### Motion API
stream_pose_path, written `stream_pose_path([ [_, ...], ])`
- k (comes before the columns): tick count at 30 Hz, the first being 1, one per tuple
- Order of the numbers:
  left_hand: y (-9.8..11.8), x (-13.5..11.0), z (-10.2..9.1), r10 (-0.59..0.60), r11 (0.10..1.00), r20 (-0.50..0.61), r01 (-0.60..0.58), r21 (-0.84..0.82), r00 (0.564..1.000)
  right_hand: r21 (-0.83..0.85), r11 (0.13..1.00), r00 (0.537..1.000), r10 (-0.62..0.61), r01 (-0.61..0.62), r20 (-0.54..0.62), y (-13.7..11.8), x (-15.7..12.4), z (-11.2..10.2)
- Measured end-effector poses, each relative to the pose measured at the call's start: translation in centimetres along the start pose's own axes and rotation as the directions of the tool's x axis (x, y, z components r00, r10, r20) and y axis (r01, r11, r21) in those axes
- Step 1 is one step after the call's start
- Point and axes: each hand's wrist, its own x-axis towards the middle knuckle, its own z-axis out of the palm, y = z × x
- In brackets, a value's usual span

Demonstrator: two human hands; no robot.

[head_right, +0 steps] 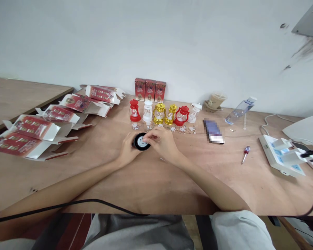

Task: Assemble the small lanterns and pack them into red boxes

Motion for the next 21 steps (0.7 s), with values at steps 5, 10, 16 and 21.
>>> stream_pose_path([
  [5,0.1,0.0,-0.1,0.000,1.000,0.030,0.000,0.009,1.000,-0.006,0.999,0.999,-0.046,0.046,-0.018,0.3,-0.1,0.2],
  [10,0.3,0.1,-0.3,0.012,1.000,0.029,-0.012,0.010,1.000,0.287,0.946,0.989,0.146,-0.149,0.032,1.0,0.1,0.8],
  [16,0.1,0.2,-0.2,-0.004,1.000,0.042,0.003,0.019,0.999,0.392,0.893,0.974,0.220,-0.220,0.044,1.6,0.3,1.2],
  [21,0.1,0.2,0.0,0.016,0.998,-0.041,-0.019,-0.063,0.999,0.228,0.973,0.998,0.004,-0.019,0.067,1.1,0.3,0.3],
])
